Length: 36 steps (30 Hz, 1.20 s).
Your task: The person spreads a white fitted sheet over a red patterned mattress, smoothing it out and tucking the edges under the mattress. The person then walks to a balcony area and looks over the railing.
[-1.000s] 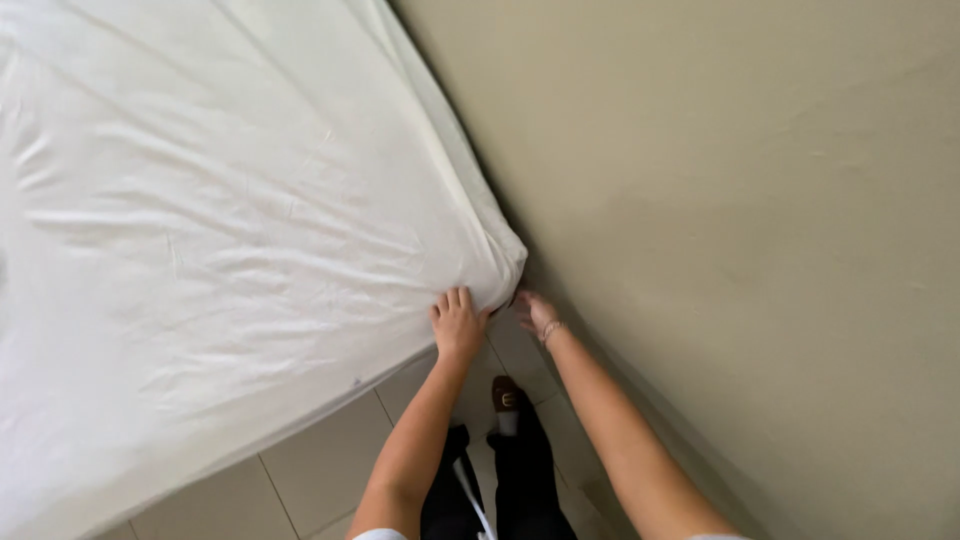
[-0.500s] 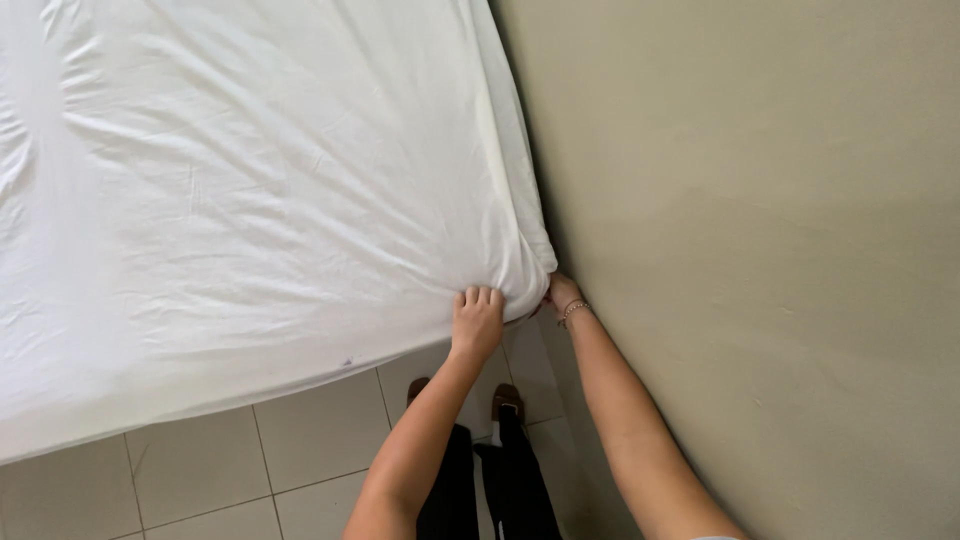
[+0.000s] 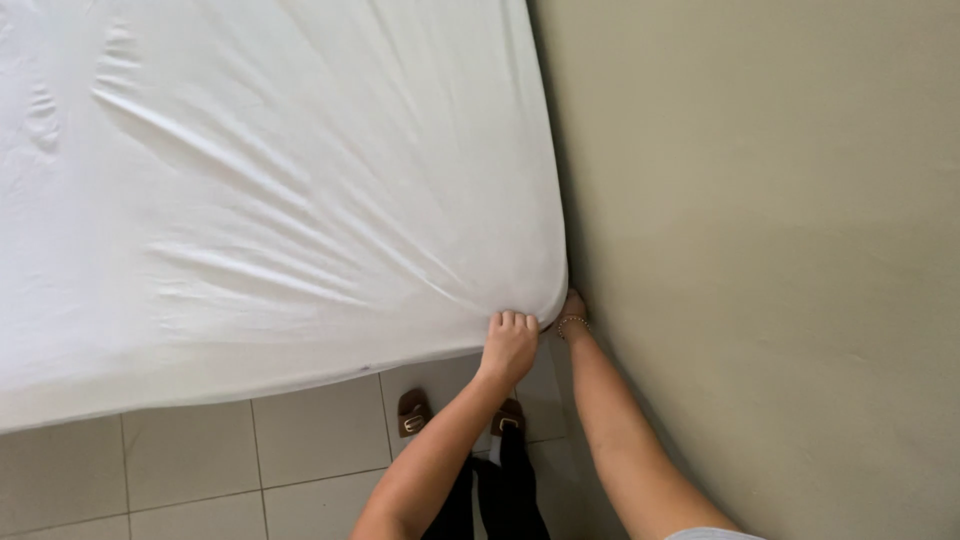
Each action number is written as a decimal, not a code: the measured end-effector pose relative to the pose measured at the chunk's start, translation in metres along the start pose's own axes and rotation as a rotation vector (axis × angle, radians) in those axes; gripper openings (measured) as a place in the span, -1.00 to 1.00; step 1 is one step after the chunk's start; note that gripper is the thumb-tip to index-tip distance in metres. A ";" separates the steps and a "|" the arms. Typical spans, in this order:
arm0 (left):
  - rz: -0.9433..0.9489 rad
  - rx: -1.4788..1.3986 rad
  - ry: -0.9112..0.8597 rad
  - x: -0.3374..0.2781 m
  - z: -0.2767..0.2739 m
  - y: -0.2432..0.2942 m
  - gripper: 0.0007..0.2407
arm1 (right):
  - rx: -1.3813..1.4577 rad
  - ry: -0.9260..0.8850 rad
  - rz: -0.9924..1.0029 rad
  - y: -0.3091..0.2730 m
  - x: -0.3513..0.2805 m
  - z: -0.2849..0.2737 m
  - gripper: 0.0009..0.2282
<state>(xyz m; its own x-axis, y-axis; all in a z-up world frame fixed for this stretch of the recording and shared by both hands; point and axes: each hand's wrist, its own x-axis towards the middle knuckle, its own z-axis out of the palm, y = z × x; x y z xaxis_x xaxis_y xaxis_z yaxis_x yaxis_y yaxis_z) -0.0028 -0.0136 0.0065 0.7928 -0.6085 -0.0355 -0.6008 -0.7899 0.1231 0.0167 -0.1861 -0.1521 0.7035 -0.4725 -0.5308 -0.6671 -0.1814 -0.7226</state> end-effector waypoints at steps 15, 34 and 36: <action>-0.986 -0.831 0.688 -0.143 0.042 -0.086 -0.84 | 0.474 -0.175 0.011 0.040 -0.063 0.066 -0.76; -1.529 -1.095 0.410 -0.174 0.236 -0.167 -0.74 | -0.058 -0.123 0.078 0.055 -0.055 0.120 -0.62; -1.640 -1.506 0.408 -0.181 0.183 -0.162 -0.70 | -0.198 -0.217 0.199 0.054 -0.049 0.124 -0.56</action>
<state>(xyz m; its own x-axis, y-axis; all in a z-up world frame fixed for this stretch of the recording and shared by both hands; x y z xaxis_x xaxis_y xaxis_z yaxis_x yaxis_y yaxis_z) -0.0675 0.2103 -0.1888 0.4542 0.4933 -0.7418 0.7129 0.2981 0.6347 -0.0233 -0.0663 -0.2200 0.5767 -0.3250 -0.7496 -0.8158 -0.2779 -0.5072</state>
